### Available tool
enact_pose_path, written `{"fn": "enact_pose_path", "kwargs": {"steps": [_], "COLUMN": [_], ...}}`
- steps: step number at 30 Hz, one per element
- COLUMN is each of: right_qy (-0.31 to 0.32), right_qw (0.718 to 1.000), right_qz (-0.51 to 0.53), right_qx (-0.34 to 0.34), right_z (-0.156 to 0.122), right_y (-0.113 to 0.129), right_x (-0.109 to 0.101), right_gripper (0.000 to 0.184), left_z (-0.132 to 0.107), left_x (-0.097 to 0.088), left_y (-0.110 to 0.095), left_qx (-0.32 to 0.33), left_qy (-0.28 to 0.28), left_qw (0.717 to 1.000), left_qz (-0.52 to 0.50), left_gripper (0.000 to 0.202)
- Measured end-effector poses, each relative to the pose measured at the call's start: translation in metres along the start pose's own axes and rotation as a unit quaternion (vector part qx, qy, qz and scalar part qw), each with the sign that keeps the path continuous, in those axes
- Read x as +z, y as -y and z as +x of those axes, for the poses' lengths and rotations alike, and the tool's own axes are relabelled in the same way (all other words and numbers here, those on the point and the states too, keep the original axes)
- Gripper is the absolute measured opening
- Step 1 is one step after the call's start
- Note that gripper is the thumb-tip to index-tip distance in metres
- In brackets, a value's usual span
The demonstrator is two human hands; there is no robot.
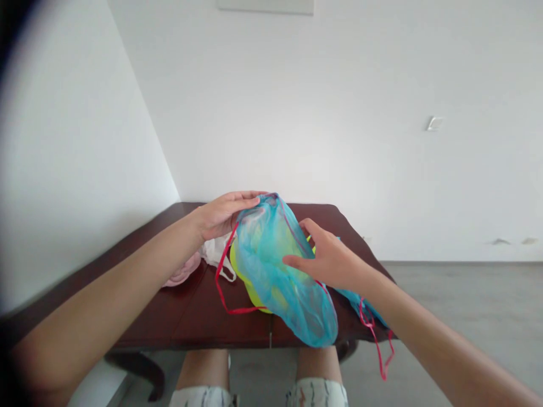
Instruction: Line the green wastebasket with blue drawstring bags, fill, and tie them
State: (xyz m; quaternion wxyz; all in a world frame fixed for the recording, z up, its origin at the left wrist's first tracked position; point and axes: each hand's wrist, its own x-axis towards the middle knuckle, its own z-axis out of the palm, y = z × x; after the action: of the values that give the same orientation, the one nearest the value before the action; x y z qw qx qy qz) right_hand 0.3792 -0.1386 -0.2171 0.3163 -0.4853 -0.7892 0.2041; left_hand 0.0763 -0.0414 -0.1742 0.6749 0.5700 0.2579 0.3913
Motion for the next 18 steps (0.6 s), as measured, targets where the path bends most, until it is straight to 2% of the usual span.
{"fn": "enact_pose_path", "kwargs": {"steps": [2,4,5,7,9,10,12,14,16,18], "right_qy": [-0.04,-0.062,-0.07,-0.074,-0.078,-0.086,-0.116,-0.123,-0.094,-0.059], "right_qw": [0.997,0.997,0.997,0.992,0.97,0.952,0.909,0.875,0.861,0.861], "right_qz": [-0.062,-0.048,-0.015,0.08,0.187,0.241,0.338,0.404,0.435,0.446], "right_qx": [-0.004,-0.006,0.003,0.059,0.136,0.17,0.216,0.237,0.245,0.239], "right_z": [0.007,0.014,0.018,0.022,0.022,0.02,0.014,0.01,0.011,0.016], "right_y": [-0.002,-0.01,-0.015,-0.027,-0.035,-0.037,-0.035,-0.027,-0.018,-0.011], "right_x": [0.015,0.023,0.025,0.025,0.023,0.021,0.019,0.019,0.02,0.021], "right_gripper": [0.029,0.013,0.013,0.024,0.033,0.036,0.036,0.036,0.037,0.041], "left_z": [0.004,0.004,0.001,-0.011,-0.031,-0.044,-0.067,-0.082,-0.084,-0.076], "left_x": [0.0,-0.007,-0.012,-0.022,-0.029,-0.03,-0.026,-0.016,-0.006,0.002], "left_y": [0.007,0.016,0.02,0.028,0.033,0.035,0.039,0.044,0.052,0.062], "left_qx": [-0.006,0.009,0.025,0.054,0.049,0.029,-0.024,-0.044,-0.024,-0.001], "left_qy": [0.006,-0.002,-0.018,-0.053,-0.057,-0.039,0.009,0.025,0.017,0.012], "left_qw": [0.999,0.994,0.987,0.959,0.931,0.922,0.915,0.91,0.91,0.92], "left_qz": [0.032,0.105,0.157,0.271,0.358,0.384,0.402,0.411,0.414,0.391], "left_gripper": [0.044,0.056,0.061,0.063,0.056,0.055,0.062,0.067,0.066,0.064]}}
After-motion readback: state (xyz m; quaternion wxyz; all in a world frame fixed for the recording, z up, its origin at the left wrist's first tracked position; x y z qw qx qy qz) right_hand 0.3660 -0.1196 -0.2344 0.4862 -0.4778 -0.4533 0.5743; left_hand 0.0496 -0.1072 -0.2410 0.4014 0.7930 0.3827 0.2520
